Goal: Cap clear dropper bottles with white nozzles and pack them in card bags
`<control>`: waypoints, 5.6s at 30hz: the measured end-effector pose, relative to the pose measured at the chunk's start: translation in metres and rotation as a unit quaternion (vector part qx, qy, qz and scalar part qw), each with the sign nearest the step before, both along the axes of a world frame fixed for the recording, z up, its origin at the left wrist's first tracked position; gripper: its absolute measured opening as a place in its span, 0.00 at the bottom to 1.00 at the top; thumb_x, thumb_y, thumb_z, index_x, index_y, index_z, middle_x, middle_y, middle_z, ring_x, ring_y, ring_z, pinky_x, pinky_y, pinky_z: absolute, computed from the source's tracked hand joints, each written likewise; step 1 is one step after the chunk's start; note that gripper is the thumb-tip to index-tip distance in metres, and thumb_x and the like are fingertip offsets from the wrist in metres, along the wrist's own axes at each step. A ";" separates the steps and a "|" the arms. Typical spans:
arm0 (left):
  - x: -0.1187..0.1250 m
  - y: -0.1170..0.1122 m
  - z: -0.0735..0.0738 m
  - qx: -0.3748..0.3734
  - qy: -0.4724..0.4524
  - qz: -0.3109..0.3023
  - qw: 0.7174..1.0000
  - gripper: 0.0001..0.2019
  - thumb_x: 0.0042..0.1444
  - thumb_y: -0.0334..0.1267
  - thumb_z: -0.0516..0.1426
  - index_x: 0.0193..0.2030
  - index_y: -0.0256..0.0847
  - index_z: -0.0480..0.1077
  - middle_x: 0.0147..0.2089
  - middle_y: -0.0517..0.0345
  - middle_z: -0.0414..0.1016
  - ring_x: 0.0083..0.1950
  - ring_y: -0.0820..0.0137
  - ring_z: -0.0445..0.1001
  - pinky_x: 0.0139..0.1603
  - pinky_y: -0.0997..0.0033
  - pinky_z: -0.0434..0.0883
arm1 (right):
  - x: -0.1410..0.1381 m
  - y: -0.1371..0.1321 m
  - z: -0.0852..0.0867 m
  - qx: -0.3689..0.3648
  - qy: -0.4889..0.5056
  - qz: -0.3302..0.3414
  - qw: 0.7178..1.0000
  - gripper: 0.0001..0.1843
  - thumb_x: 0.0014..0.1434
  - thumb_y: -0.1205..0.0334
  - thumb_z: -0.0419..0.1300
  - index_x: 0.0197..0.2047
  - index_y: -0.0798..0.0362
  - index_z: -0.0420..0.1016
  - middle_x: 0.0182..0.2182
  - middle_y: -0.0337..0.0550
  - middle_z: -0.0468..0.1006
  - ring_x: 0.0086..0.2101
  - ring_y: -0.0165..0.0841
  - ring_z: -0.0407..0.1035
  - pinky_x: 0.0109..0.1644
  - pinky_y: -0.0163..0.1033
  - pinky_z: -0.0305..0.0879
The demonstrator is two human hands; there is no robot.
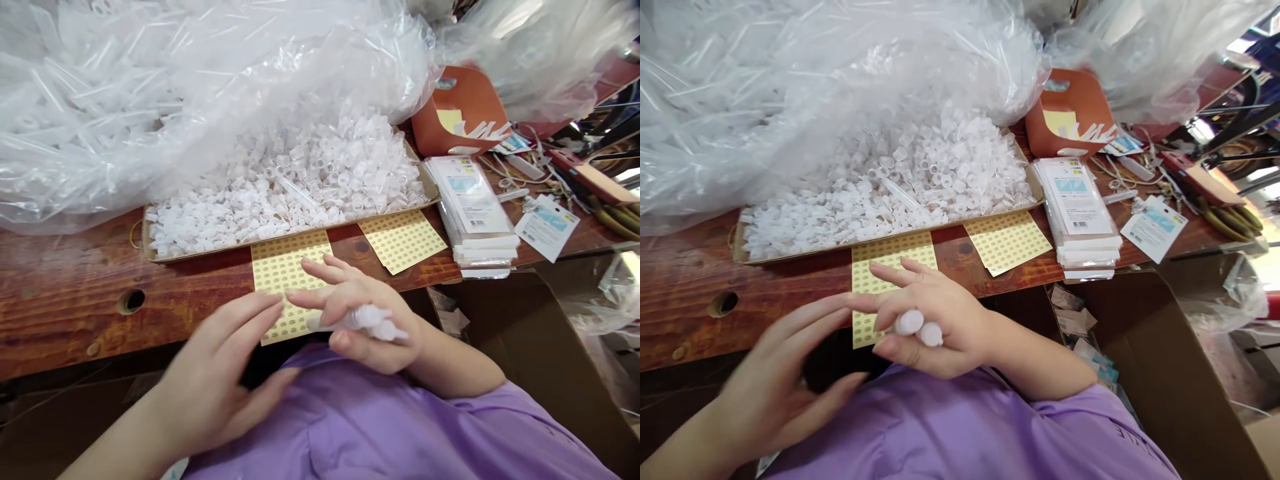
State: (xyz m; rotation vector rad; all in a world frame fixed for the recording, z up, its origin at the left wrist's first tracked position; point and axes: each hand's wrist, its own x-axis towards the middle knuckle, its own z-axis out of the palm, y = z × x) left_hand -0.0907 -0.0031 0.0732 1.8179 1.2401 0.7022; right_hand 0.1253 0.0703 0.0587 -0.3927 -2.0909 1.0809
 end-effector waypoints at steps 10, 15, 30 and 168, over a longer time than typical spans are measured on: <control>0.030 0.023 -0.003 -0.129 -0.117 -0.103 0.979 0.11 0.64 0.39 0.48 0.49 0.39 0.66 0.50 0.50 0.75 0.48 0.66 0.75 0.48 0.68 0.73 | -0.011 0.001 0.008 -0.020 -0.077 0.041 0.996 0.11 0.64 0.54 0.58 0.44 0.51 0.66 0.51 0.49 0.77 0.57 0.34 0.68 0.64 0.39 0.61; 0.004 0.003 -0.007 -0.259 -0.202 -0.099 0.939 0.15 0.66 0.48 0.48 0.40 0.40 0.68 0.37 0.55 0.72 0.37 0.70 0.73 0.39 0.72 0.71 | -0.030 0.029 0.018 -0.100 -0.126 -0.007 0.987 0.17 0.67 0.49 0.50 0.52 0.51 0.66 0.47 0.45 0.76 0.48 0.33 0.72 0.51 0.39 0.70; -0.019 -0.041 -0.052 -0.343 -0.410 0.114 0.838 0.14 0.62 0.47 0.57 0.42 0.37 0.64 0.29 0.63 0.69 0.30 0.76 0.67 0.37 0.72 0.65 | -0.127 0.141 -0.014 0.320 -0.407 0.079 0.852 0.04 0.47 0.71 0.64 0.24 0.54 0.74 0.21 0.40 0.70 0.25 0.29 0.65 0.33 0.39 0.62; 0.048 0.005 -0.010 -0.474 -0.181 -0.089 0.857 0.20 0.54 0.51 0.59 0.24 0.37 0.62 0.22 0.64 0.59 0.23 0.78 0.53 0.23 0.75 0.50 | 0.056 -0.003 -0.005 0.034 -0.173 0.092 0.980 0.20 0.68 0.49 0.50 0.38 0.58 0.72 0.31 0.45 0.76 0.32 0.27 0.68 0.34 0.32 0.61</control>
